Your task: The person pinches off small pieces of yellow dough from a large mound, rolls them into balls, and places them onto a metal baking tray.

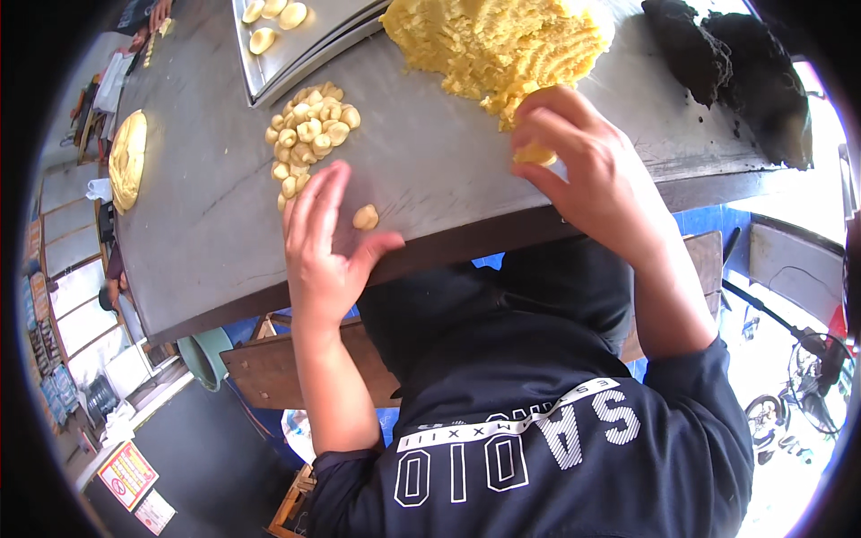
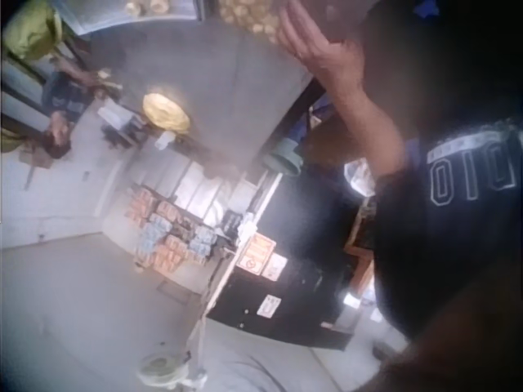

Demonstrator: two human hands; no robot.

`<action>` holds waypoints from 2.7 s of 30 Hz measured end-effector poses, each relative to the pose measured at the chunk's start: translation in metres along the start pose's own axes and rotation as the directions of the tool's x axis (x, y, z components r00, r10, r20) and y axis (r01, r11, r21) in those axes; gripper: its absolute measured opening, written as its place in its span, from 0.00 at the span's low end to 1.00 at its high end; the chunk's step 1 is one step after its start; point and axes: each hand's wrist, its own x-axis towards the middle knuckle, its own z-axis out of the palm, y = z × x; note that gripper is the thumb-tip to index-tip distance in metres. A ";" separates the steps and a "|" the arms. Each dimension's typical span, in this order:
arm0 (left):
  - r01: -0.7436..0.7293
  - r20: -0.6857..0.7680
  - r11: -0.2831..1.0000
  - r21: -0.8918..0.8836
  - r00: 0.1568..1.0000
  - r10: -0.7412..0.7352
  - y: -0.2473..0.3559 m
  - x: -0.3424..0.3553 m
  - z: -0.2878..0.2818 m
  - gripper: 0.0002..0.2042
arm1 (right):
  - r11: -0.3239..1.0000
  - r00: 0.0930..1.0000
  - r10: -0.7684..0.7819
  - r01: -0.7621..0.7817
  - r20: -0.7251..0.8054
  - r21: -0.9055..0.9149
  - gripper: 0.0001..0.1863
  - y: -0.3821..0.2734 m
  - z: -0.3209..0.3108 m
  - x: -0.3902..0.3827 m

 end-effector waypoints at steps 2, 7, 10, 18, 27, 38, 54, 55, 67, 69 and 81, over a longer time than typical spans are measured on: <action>0.081 0.010 0.964 -0.252 0.997 -0.081 0.000 -0.006 -0.002 0.17 | 0.992 0.985 0.089 -0.101 -0.150 -0.078 0.12 -0.001 0.001 -0.010; 0.096 0.116 0.950 -0.296 0.991 -0.065 -0.015 -0.003 0.006 0.23 | 0.997 0.990 0.021 -0.031 -0.138 -0.074 0.12 0.003 0.008 -0.006; -0.139 0.065 0.990 0.010 0.988 0.138 -0.008 -0.013 0.008 0.19 | 0.993 0.985 -0.076 0.061 -0.153 -0.101 0.10 0.007 0.011 -0.002; -0.287 0.350 0.918 0.273 0.919 0.183 0.024 0.059 -0.018 0.18 | 0.958 1.000 -0.001 -0.006 -0.022 -0.286 0.12 -0.002 0.015 0.006; -0.378 -0.250 0.894 0.239 0.866 0.433 0.012 0.085 0.073 0.17 | 0.971 0.969 0.146 -0.179 -0.201 -0.157 0.15 0.003 0.011 -0.004; 0.026 -0.145 0.754 -0.657 0.977 -0.159 0.018 0.088 0.077 0.20 | 0.970 1.000 -0.002 0.003 0.002 -0.245 0.09 0.000 0.015 0.013; 0.287 0.039 0.744 -0.603 0.942 -0.333 0.026 -0.023 0.021 0.11 | 0.999 0.999 0.036 -0.036 -0.010 -0.029 0.16 -0.028 0.001 -0.012; 0.285 0.039 0.743 -0.605 0.943 -0.330 0.035 -0.019 0.022 0.11 | 0.999 1.000 0.022 -0.023 0.021 0.033 0.16 -0.031 0.003 -0.013; 0.282 0.187 0.765 -0.580 0.959 -0.211 0.023 0.008 0.026 0.17 | 0.842 0.993 -0.091 0.115 -0.071 0.528 0.12 -0.052 0.032 0.021; 0.065 0.071 0.908 -0.414 0.997 -0.039 0.026 0.016 0.028 0.12 | 0.873 0.987 -0.130 0.157 -0.090 0.462 0.13 -0.048 0.035 0.019; 0.158 0.345 0.819 -0.551 0.937 0.051 0.029 0.030 0.027 0.33 | 0.874 0.993 0.097 -0.054 -0.065 0.484 0.37 -0.059 0.025 0.028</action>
